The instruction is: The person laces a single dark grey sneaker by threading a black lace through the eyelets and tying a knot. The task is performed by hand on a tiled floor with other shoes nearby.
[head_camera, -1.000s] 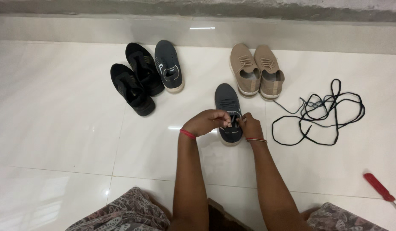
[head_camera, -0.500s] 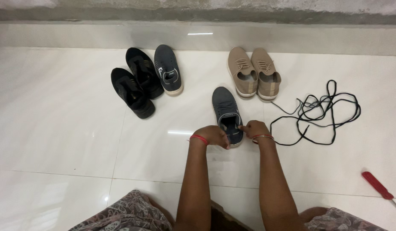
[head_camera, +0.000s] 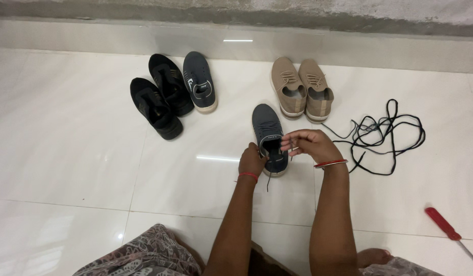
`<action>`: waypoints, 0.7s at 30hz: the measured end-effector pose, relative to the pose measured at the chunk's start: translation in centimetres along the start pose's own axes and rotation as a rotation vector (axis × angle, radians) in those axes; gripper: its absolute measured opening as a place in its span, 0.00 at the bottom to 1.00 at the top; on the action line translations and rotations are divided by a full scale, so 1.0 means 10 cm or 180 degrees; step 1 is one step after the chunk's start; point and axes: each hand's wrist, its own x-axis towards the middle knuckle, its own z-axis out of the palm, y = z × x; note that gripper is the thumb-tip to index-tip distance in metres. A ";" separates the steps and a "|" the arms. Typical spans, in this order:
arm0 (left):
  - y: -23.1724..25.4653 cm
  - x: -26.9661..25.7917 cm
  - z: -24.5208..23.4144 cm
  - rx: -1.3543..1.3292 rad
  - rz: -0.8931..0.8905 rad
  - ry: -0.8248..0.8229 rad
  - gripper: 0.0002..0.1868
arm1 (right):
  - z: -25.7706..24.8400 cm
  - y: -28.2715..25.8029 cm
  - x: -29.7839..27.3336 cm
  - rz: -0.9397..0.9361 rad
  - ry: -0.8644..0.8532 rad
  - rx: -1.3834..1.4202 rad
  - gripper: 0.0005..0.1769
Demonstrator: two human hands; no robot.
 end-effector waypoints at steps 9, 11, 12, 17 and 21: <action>0.20 0.12 -0.16 -0.0302 0.0088 0.0071 0.18 | 0.18 0.01 0.06 -0.0262 0.0799 -0.0068 0.08; 0.19 0.12 -0.18 -0.0170 0.0162 0.0132 0.20 | 0.19 0.06 0.12 -0.0590 0.1018 -0.0395 0.08; 0.17 0.08 -0.16 -0.0152 0.0109 0.0133 0.20 | 0.20 0.10 0.16 -0.0755 0.1120 -0.0561 0.08; 0.06 0.00 -0.08 -0.0118 0.0322 0.0549 0.25 | 0.14 0.52 0.38 -0.1881 0.0722 -0.0609 0.07; 0.02 0.06 -0.05 0.0075 0.0633 0.0828 0.23 | 0.17 1.09 0.57 -0.0376 0.0380 -0.0123 0.17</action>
